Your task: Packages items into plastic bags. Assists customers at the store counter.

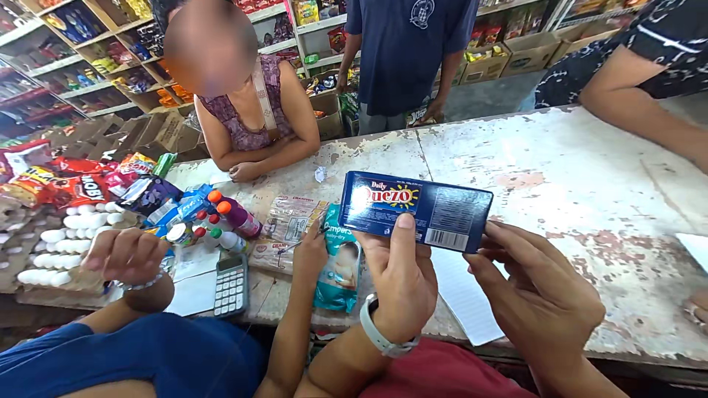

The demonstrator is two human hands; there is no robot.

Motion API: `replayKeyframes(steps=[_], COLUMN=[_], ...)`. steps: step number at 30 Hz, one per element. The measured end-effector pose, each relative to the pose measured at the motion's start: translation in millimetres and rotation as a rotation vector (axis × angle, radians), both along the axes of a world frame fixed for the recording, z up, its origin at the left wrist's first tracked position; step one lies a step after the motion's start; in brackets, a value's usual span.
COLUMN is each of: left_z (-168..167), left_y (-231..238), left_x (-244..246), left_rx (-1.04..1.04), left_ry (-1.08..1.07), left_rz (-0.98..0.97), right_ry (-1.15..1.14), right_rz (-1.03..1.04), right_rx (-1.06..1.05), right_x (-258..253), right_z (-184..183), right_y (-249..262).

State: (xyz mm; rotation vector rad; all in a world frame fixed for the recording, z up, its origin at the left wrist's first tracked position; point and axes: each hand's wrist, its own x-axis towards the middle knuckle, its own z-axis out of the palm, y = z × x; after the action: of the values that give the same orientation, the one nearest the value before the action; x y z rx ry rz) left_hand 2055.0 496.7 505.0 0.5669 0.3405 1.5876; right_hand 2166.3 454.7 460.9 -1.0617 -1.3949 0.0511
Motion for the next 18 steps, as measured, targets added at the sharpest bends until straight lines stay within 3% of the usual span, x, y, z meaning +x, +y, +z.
replayKeyframes(steps=[18], left_z=[2.6], left_y=[0.9], left_x=[-1.3], left_rx=[-0.033], left_ry=[-0.018], left_rz=[-0.031], right_ry=[-0.001], right_rz=[0.009], right_rx=[0.011], right_x=[0.2], right_z=[0.3], right_y=[-0.4])
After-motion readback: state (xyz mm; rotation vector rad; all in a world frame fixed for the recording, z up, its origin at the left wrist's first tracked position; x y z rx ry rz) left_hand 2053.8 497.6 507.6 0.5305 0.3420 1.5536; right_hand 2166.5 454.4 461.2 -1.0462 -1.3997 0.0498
